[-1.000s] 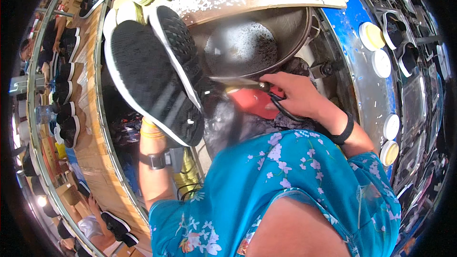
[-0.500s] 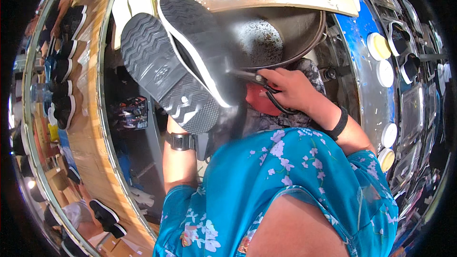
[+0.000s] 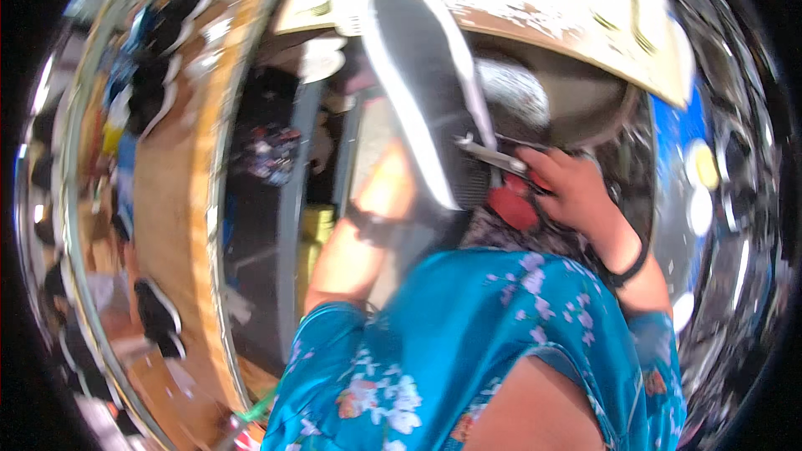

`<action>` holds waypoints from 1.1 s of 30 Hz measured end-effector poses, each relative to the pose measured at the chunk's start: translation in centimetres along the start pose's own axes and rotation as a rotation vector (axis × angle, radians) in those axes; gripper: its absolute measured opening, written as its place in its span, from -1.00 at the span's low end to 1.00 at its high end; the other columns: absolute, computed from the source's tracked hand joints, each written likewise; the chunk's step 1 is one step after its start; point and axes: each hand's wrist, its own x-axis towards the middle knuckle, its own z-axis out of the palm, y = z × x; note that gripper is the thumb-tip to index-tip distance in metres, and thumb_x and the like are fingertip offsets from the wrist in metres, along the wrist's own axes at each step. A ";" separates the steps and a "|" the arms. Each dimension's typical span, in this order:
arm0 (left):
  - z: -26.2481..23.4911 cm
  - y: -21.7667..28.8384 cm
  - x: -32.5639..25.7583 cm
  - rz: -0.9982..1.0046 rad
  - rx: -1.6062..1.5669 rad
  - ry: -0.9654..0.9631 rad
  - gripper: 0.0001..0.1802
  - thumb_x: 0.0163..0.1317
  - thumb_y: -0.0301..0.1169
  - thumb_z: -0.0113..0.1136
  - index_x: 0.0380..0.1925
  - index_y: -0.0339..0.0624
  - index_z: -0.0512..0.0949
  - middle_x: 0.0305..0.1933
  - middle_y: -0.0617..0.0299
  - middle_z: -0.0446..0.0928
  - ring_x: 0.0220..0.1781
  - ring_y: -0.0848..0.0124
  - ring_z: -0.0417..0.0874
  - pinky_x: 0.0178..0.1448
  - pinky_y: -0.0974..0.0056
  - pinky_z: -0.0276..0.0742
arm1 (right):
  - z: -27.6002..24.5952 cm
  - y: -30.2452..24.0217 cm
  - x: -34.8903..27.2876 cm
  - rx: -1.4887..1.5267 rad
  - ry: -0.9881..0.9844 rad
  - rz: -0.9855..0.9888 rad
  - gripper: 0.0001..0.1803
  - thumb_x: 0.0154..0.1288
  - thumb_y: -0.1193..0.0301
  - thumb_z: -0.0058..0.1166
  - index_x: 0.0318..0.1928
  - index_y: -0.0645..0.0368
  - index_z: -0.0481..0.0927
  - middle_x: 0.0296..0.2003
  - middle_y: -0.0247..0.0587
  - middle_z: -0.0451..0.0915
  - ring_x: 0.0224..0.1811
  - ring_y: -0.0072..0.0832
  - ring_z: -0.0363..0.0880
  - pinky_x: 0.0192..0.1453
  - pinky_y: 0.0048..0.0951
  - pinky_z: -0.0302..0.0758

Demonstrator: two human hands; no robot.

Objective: Trimming excess material from shoes and inserting insoles at a manufacturing station.

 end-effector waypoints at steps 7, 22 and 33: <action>0.1 7.7 -5.5 0.910 1.230 0.043 -0.85 0.02 -0.45 0.08 -0.53 -0.37 0.50 -0.59 -0.04 0.49 -0.55 0.34 0.51 -0.42 0.24 0.36 | 1.0 0.7 1.3 0.538 0.003 0.277 -0.48 -0.07 0.42 0.19 -0.02 0.22 0.42 -0.34 -0.18 0.57 -0.41 -0.49 0.52 -0.32 -0.49 0.44; -15.6 39.7 -35.4 0.486 2.039 1.637 -0.75 0.12 -0.29 0.01 -0.40 -0.27 0.53 -0.47 -0.07 0.51 -0.45 0.12 0.52 -0.38 0.14 0.42 | 1.0 2.4 5.9 0.668 -0.168 0.581 -0.43 -0.04 0.30 0.25 0.00 0.26 0.41 -0.20 0.01 0.56 -0.11 -0.27 0.52 0.02 -0.35 0.38; -1.6 13.3 -1.0 0.556 1.814 0.070 -0.77 0.15 -0.46 0.02 -0.24 -0.41 0.49 -0.28 0.00 0.55 -0.26 0.33 0.54 -0.10 0.27 0.43 | -5.1 10.7 -4.5 0.308 0.256 0.890 -0.48 -0.12 0.43 0.00 0.00 0.10 0.41 -0.24 0.05 0.54 -0.17 -0.09 0.51 -0.09 -0.23 0.43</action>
